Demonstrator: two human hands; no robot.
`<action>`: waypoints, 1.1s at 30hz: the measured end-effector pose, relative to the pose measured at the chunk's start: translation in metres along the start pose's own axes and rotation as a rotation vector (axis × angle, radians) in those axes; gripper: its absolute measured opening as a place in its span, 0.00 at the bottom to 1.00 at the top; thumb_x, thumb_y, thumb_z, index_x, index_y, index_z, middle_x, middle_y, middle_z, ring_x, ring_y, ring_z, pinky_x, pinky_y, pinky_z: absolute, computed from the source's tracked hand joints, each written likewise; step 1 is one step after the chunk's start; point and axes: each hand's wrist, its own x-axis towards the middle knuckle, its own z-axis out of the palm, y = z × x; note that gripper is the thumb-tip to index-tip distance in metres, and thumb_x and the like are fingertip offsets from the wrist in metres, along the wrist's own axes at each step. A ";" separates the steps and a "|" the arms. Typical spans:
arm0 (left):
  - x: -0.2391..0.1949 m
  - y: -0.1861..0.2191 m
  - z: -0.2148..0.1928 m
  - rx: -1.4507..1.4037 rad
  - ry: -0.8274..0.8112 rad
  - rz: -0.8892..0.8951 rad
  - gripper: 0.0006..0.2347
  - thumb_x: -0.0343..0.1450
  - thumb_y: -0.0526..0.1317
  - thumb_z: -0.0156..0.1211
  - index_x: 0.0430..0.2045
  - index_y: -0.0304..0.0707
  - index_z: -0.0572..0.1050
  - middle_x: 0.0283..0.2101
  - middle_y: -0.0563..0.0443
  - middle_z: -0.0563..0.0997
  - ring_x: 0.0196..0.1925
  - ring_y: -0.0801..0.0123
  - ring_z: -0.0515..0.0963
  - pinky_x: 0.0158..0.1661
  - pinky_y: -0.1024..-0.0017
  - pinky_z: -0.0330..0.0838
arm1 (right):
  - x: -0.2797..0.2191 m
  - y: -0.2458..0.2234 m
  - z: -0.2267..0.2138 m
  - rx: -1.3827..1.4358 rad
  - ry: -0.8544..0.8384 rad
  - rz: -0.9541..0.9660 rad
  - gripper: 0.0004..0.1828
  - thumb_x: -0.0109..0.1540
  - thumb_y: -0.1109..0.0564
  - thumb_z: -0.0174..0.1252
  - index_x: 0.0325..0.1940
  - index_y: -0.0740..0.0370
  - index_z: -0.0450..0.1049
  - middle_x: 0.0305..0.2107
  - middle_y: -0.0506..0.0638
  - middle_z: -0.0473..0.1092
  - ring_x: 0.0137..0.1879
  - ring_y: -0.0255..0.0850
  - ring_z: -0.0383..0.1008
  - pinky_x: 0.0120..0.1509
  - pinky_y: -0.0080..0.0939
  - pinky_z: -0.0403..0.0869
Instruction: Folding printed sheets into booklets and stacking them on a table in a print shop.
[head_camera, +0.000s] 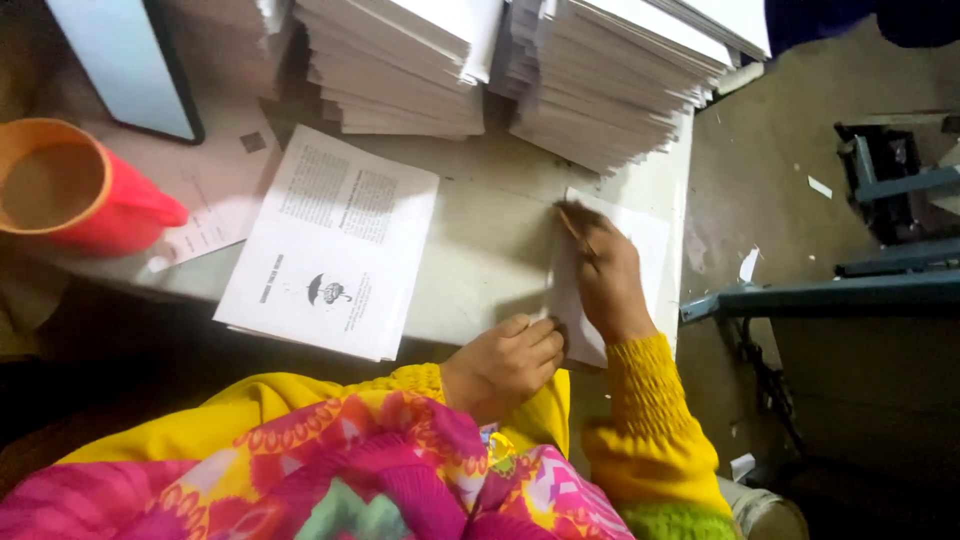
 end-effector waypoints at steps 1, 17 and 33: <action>0.003 0.000 -0.006 -0.033 0.007 0.002 0.04 0.69 0.31 0.54 0.32 0.30 0.75 0.37 0.41 0.74 0.46 0.52 0.74 0.43 0.61 0.63 | -0.008 -0.009 -0.008 0.188 -0.004 0.114 0.23 0.65 0.66 0.34 0.56 0.63 0.73 0.53 0.60 0.70 0.63 0.55 0.66 0.67 0.52 0.65; 0.041 -0.087 0.030 -0.202 -0.212 -0.466 0.18 0.67 0.30 0.50 0.50 0.49 0.71 0.54 0.54 0.76 0.62 0.61 0.71 0.63 0.55 0.56 | -0.038 -0.058 -0.021 0.242 -0.035 0.277 0.22 0.60 0.69 0.41 0.48 0.59 0.78 0.48 0.55 0.72 0.57 0.55 0.71 0.59 0.52 0.71; 0.067 -0.064 -0.031 -0.079 -0.718 -0.537 0.42 0.58 0.65 0.62 0.64 0.51 0.53 0.72 0.58 0.46 0.74 0.62 0.39 0.67 0.49 0.26 | -0.102 -0.111 -0.049 0.532 -0.062 0.358 0.12 0.59 0.69 0.50 0.40 0.65 0.78 0.43 0.57 0.75 0.52 0.49 0.77 0.59 0.47 0.75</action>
